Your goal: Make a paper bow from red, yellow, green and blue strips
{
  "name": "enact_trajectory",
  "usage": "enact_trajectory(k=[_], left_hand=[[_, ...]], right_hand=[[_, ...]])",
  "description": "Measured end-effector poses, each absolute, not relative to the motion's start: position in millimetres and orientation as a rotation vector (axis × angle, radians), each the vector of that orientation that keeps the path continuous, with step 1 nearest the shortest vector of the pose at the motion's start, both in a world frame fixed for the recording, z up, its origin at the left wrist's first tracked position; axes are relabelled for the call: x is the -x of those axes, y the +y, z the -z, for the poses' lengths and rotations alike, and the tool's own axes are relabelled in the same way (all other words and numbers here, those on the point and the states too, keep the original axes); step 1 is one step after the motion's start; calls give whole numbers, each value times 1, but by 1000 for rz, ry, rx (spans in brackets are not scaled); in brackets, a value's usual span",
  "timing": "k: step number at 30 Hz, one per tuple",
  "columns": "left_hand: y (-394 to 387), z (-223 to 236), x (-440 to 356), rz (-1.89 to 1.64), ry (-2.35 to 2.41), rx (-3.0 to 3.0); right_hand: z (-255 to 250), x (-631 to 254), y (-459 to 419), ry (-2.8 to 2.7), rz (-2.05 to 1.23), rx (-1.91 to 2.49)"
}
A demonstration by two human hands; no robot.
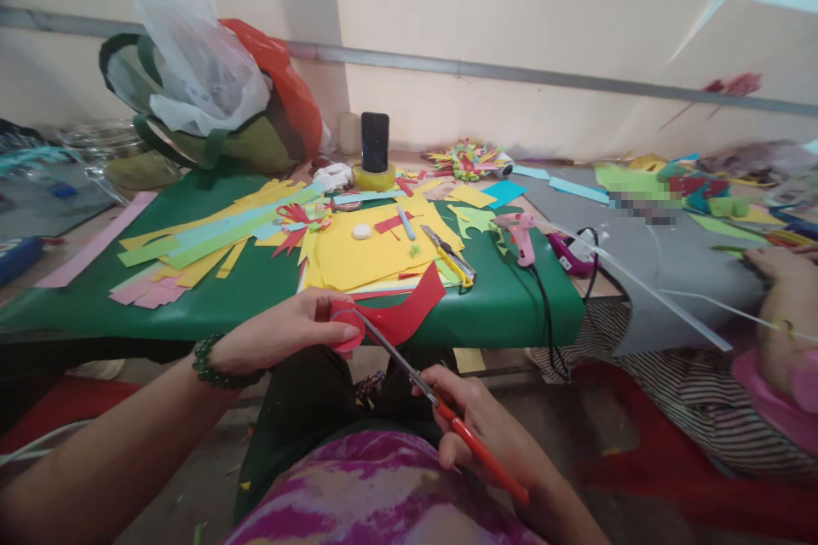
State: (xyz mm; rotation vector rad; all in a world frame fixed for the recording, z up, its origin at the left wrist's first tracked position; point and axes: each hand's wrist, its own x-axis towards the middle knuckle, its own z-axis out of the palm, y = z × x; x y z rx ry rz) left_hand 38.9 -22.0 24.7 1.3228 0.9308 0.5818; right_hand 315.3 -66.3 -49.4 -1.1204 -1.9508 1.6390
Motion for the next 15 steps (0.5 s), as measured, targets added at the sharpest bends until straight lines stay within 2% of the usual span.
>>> enact_trajectory(k=[7,15], left_hand=[[0,-41,-35,-677,1027,-1360],[66,-53,-21,-882,1048,-1343]], right_hand=[[42,-302,-37,-1876,-1585,992],[9,-280,19,-2007,-1145,900]])
